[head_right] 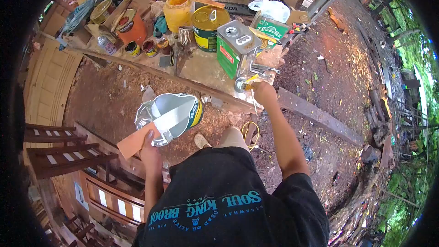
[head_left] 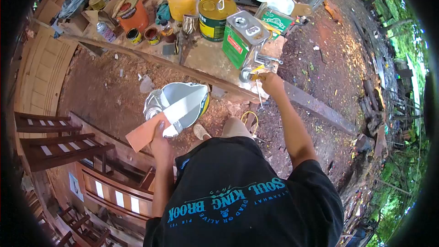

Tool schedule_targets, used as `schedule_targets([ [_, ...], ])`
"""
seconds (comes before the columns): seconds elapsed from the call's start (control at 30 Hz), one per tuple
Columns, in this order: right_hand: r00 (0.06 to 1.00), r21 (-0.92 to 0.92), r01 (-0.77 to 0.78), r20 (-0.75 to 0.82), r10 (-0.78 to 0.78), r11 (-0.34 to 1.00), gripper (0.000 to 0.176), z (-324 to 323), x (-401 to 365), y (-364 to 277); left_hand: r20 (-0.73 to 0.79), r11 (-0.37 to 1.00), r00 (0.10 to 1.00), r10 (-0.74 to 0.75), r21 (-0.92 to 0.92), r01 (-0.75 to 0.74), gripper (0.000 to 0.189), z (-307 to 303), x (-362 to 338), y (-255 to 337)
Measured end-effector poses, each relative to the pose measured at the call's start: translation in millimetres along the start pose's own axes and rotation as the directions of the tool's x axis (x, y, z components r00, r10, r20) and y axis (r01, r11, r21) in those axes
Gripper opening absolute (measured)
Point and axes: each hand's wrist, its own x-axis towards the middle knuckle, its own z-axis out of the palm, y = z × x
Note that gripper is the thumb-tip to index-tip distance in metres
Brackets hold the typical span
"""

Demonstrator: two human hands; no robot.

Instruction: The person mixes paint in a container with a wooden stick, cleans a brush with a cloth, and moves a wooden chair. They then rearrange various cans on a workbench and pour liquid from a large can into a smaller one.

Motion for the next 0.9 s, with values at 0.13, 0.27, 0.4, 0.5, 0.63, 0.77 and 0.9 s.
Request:
schedule_targets([
  [0.13,0.998,-0.094,-0.015,0.065,0.021,0.995,0.022,12.1,4.6,-8.1,-0.035,0.994,0.998,0.046,-0.095,-0.049,0.026,10.9,23.7,-5.3],
  [0.27,0.992,-0.238,0.043,0.122,-0.015,0.97,0.02,22.6,15.1,-6.8,-0.042,0.993,0.999,-0.004,-0.114,-0.001,0.025,32.7,23.1,10.5],
  [0.4,0.972,-0.288,0.114,0.228,-0.048,0.951,0.018,14.1,28.3,-26.7,-0.052,0.995,0.998,0.023,-0.093,-0.028,0.025,52.0,31.2,6.8],
  [0.5,0.961,-0.321,0.155,0.267,-0.068,0.934,0.017,21.1,37.1,-25.3,-0.014,0.993,0.999,0.035,-0.114,-0.037,0.023,74.8,26.3,15.7],
  [0.63,0.956,-0.276,0.199,0.264,-0.125,0.94,0.017,14.3,37.4,-14.8,-0.004,1.0,1.0,0.009,0.011,-0.009,0.022,95.3,28.1,20.5],
  [0.77,0.987,-0.082,0.104,0.133,-0.093,0.991,0.017,-0.2,31.5,0.4,0.012,0.994,0.995,0.099,0.05,-0.099,0.025,99.6,45.9,1.0],
  [0.9,0.997,0.247,-0.07,0.034,0.064,0.967,0.027,-12.6,36.0,27.7,-0.013,0.989,0.995,0.096,-0.112,-0.097,0.029,117.4,53.2,-2.2],
])
